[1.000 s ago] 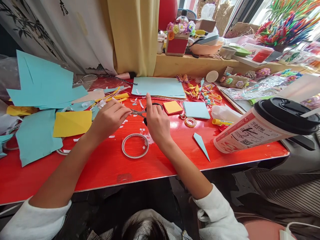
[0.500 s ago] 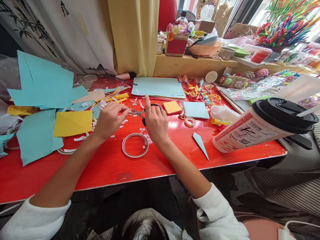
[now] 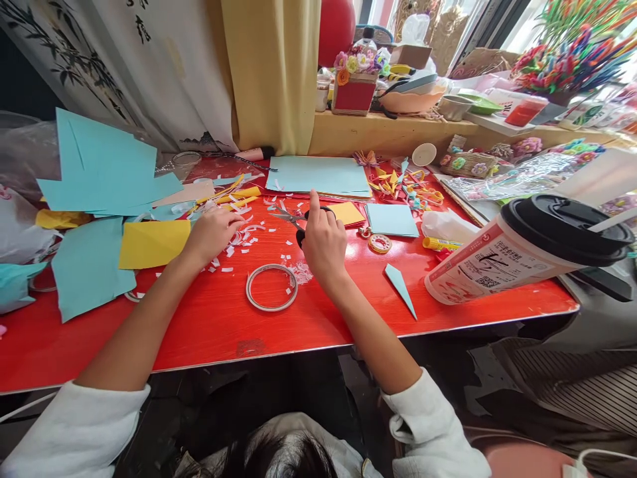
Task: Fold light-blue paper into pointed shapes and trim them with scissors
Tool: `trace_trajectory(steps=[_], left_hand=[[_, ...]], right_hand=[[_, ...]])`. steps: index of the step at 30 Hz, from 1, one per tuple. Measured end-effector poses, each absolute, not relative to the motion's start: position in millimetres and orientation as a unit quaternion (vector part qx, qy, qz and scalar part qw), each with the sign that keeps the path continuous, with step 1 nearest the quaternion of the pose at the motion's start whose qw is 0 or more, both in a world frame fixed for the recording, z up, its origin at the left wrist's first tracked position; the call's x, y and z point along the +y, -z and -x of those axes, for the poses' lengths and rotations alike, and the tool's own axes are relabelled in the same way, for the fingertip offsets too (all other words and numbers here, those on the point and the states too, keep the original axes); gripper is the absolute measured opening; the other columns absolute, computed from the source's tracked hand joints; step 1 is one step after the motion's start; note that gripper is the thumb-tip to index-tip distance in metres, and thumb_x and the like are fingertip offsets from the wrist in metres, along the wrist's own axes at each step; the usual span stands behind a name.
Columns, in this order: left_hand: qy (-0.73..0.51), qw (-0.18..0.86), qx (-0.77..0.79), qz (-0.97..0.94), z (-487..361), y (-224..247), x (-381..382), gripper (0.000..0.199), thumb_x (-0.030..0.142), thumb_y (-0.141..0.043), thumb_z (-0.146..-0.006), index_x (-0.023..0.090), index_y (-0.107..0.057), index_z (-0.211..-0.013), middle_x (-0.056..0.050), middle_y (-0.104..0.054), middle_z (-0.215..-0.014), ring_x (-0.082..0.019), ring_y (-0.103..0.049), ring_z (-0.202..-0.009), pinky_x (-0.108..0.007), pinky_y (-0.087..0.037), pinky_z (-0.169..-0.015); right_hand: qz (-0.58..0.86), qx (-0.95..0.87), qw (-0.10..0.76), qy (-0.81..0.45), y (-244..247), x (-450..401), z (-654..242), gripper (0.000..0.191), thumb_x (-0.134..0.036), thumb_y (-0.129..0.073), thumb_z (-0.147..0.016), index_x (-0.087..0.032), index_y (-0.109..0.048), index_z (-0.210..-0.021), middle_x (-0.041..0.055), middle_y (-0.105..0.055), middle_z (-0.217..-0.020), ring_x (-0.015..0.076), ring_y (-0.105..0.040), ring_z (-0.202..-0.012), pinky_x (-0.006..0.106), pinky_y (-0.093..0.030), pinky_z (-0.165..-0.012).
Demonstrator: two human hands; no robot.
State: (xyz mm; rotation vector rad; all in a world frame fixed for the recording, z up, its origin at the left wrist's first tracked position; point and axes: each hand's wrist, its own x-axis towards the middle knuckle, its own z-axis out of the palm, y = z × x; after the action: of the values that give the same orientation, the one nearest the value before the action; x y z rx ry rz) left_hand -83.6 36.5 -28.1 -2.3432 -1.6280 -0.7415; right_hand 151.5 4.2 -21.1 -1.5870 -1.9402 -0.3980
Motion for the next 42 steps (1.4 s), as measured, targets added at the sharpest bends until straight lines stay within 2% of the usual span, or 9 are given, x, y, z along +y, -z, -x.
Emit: trace_trajectory(steps=[4, 8, 12, 16, 27, 34, 38, 42], left_hand=[[0.236, 0.163, -0.561, 0.777, 86.9, 33.3, 41.0, 0.030, 0.023, -0.039, -0.089, 0.012, -0.068, -0.088, -0.015, -0.068, -0.092, -0.029, -0.058, -0.097, -0.043, -0.043, -0.084], [0.257, 0.178, -0.551, 0.773, 90.5, 34.9, 46.1, 0.032, 0.023, -0.035, -0.090, 0.013, -0.065, -0.091, -0.017, -0.066, -0.094, -0.031, -0.054, -0.104, -0.046, -0.039, -0.086], [0.205, 0.199, -0.530, 0.798, 93.5, 39.2, 50.1, 0.034, 0.020, -0.032, -0.090, 0.013, -0.065, -0.086, -0.017, -0.064, -0.089, -0.031, -0.054, -0.100, -0.045, -0.039, -0.085], [0.169, 0.225, -0.489, 0.826, 95.3, 41.9, 51.0, 0.031, 0.016, -0.034, -0.087, 0.016, -0.065, -0.086, -0.015, -0.065, -0.090, -0.029, -0.054, -0.096, -0.044, -0.040, -0.083], [0.105, 0.170, -0.469, 0.860, 103.3, 36.8, 51.6, 0.029, 0.013, -0.037, -0.085, 0.016, -0.065, -0.078, -0.009, -0.065, -0.088, -0.025, -0.054, -0.094, -0.038, -0.043, -0.084], [0.095, 0.123, -0.478, 0.864, 107.0, 31.6, 44.7, 0.032, 0.011, -0.038, -0.081, 0.019, -0.068, -0.086, -0.009, -0.066, -0.095, -0.027, -0.054, -0.101, -0.047, -0.038, -0.090], [0.098, 0.132, -0.494, 0.854, 103.6, 30.5, 42.1, 0.038, 0.005, -0.036, -0.078, 0.018, -0.067, -0.094, -0.010, -0.067, -0.097, -0.028, -0.055, -0.102, -0.048, -0.037, -0.091], [0.136, 0.122, -0.516, 0.837, 95.9, 29.7, 40.2, 0.032, 0.011, -0.035, -0.083, 0.018, -0.064, -0.097, -0.010, -0.069, -0.097, -0.028, -0.058, -0.098, -0.046, -0.039, -0.089]], right_hand=[[0.604, -0.729, 0.287, 0.145, 21.5, 4.5, -150.8, 0.074, -0.002, -0.041, -0.075, -0.008, -0.024, -0.147, 0.0157, -0.062, -0.097, 0.0255, -0.055, -0.092, 0.037, -0.042, -0.077], [0.604, -0.731, 0.284, 0.141, 19.9, 3.7, -149.5, 0.073, -0.002, -0.041, -0.076, -0.009, -0.026, -0.147, 0.0152, -0.063, -0.097, 0.0254, -0.055, -0.091, 0.038, -0.042, -0.077], [0.601, -0.731, 0.291, 0.142, 18.5, 2.7, -149.3, 0.070, -0.001, -0.038, -0.076, -0.009, -0.029, -0.145, 0.0150, -0.063, -0.096, 0.0251, -0.056, -0.089, 0.038, -0.043, -0.077], [0.596, -0.729, 0.307, 0.139, 18.9, 2.8, -150.6, 0.074, 0.000, -0.038, -0.075, -0.011, -0.026, -0.147, 0.0140, -0.064, -0.096, 0.0248, -0.056, -0.090, 0.038, -0.043, -0.077], [0.596, -0.736, 0.290, 0.136, 20.6, 3.6, -150.5, 0.072, 0.000, -0.038, -0.076, -0.010, -0.026, -0.147, 0.0147, -0.063, -0.098, 0.0255, -0.056, -0.094, 0.039, -0.044, -0.079], [0.589, -0.741, 0.292, 0.134, 23.1, 4.4, -150.9, 0.074, 0.000, -0.039, -0.075, -0.010, -0.023, -0.147, 0.0140, -0.063, -0.097, 0.0254, -0.056, -0.094, 0.039, -0.044, -0.080], [0.586, -0.736, 0.306, 0.143, 21.5, 4.5, -152.0, 0.068, -0.002, -0.040, -0.076, -0.009, -0.031, -0.143, 0.0143, -0.063, -0.097, 0.0259, -0.056, -0.093, 0.039, -0.045, -0.079], [0.592, -0.728, 0.319, 0.135, 18.1, 3.9, -154.0, 0.069, -0.002, -0.040, -0.075, -0.009, -0.031, -0.143, 0.0149, -0.063, -0.100, 0.0271, -0.056, -0.096, 0.040, -0.044, -0.080]])
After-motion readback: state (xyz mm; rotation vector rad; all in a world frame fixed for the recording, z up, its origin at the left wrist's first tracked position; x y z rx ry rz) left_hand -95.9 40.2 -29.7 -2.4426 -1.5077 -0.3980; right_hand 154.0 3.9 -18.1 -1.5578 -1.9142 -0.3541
